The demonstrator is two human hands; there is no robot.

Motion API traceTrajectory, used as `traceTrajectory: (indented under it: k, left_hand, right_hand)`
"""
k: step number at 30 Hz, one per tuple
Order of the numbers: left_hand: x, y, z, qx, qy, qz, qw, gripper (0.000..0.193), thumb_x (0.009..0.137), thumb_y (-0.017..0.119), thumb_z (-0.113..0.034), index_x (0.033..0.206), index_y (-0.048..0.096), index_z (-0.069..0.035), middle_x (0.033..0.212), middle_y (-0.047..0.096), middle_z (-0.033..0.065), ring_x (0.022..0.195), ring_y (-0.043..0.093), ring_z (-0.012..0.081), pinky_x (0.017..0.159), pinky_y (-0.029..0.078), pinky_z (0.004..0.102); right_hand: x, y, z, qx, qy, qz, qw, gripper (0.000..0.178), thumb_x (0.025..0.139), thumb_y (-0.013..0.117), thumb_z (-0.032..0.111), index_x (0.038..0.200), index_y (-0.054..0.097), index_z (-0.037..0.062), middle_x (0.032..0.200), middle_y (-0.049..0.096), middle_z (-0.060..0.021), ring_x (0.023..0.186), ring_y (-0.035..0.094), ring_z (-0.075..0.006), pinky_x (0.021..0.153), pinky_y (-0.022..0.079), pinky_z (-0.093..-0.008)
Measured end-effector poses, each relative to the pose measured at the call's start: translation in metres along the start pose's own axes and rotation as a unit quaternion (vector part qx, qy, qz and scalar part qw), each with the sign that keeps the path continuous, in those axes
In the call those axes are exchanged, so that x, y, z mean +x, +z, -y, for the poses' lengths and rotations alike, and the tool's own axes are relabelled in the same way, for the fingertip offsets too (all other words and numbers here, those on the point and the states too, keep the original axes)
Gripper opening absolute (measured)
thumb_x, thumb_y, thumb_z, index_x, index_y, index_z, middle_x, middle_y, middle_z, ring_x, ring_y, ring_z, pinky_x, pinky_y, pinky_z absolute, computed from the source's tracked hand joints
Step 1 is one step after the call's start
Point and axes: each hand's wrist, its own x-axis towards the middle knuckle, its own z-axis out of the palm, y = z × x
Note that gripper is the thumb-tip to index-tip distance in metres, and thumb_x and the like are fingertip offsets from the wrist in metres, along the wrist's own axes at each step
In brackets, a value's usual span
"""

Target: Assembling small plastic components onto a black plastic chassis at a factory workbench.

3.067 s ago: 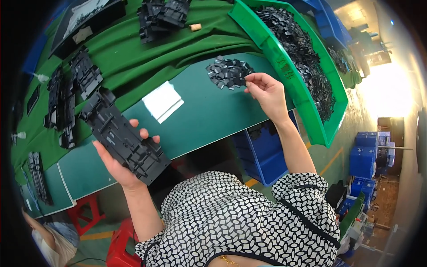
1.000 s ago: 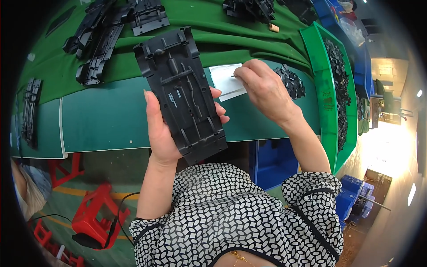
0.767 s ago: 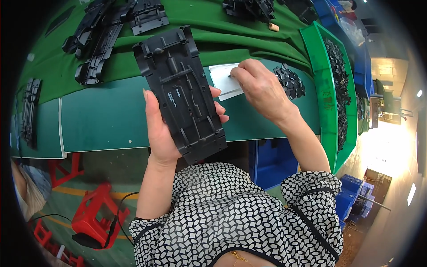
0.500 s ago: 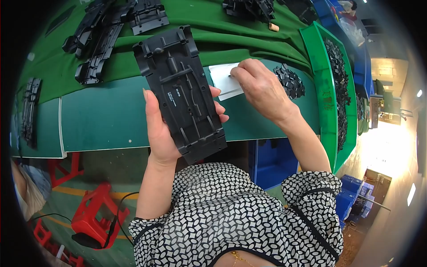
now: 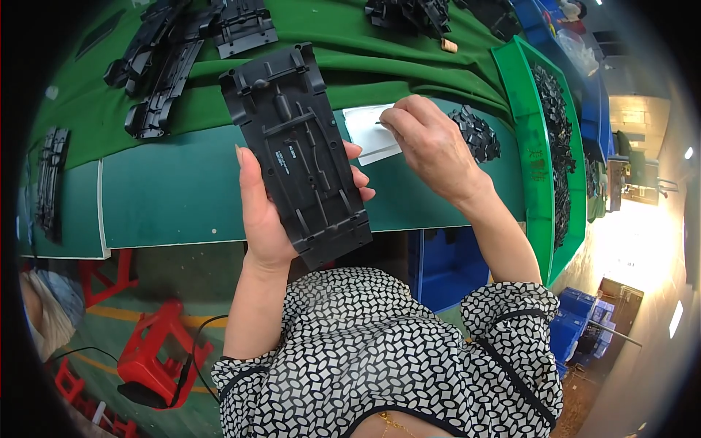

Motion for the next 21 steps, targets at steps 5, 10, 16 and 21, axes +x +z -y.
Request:
traceTrajectory:
  k: [5, 10, 16, 21]
  left_hand:
    - [0.000, 0.000, 0.000, -0.005, -0.002, -0.004, 1.000, 0.090, 0.086, 0.019, -0.071, 0.127, 0.038, 0.008, 0.120, 0.050, 0.0226, 0.096, 0.059, 0.0313, 0.083, 0.051, 0.0455]
    - [0.000, 0.001, -0.001, -0.003, -0.014, -0.013, 1.000, 0.091, 0.086, 0.019, -0.071, 0.127, 0.039, 0.008, 0.119, 0.051, 0.0226, 0.095, 0.060, 0.0315, 0.082, 0.052, 0.0453]
    - [0.001, 0.001, 0.000, -0.005, -0.002, -0.005, 1.000, 0.092, 0.086, 0.019, -0.071, 0.127, 0.039, 0.008, 0.119, 0.051, 0.0226, 0.095, 0.060, 0.0316, 0.083, 0.051, 0.0459]
    - [0.001, 0.001, 0.000, -0.010, -0.009, -0.007, 1.000, 0.091, 0.086, 0.019, -0.071, 0.128, 0.038, 0.008, 0.120, 0.050, 0.0226, 0.096, 0.059, 0.0315, 0.084, 0.051, 0.0466]
  right_hand:
    - [0.002, 0.002, 0.005, 0.096, 0.085, -0.011, 0.992, 0.009, 0.078, 0.060, 0.000, 0.087, 0.062, 0.0006, 0.084, 0.054, -0.0108, 0.080, 0.055, -0.0271, 0.065, 0.047, -0.0362]
    - [-0.001, 0.001, 0.004, 0.191, 0.222, -0.049, 0.955, 0.010, 0.078, 0.068, 0.009, 0.086, 0.068, 0.0032, 0.080, 0.054, -0.0081, 0.078, 0.053, -0.0224, 0.066, 0.044, -0.0327]
    - [-0.008, 0.014, -0.004, 0.201, 0.248, -0.075, 0.945, 0.013, 0.076, 0.071, 0.009, 0.088, 0.071, 0.0049, 0.079, 0.047, -0.0005, 0.076, 0.048, -0.0119, 0.066, 0.040, -0.0231]
    - [-0.012, 0.020, -0.005, 0.208, 0.260, -0.079, 0.939, 0.013, 0.075, 0.072, 0.010, 0.088, 0.071, 0.0052, 0.080, 0.047, -0.0004, 0.078, 0.047, -0.0119, 0.068, 0.040, -0.0236]
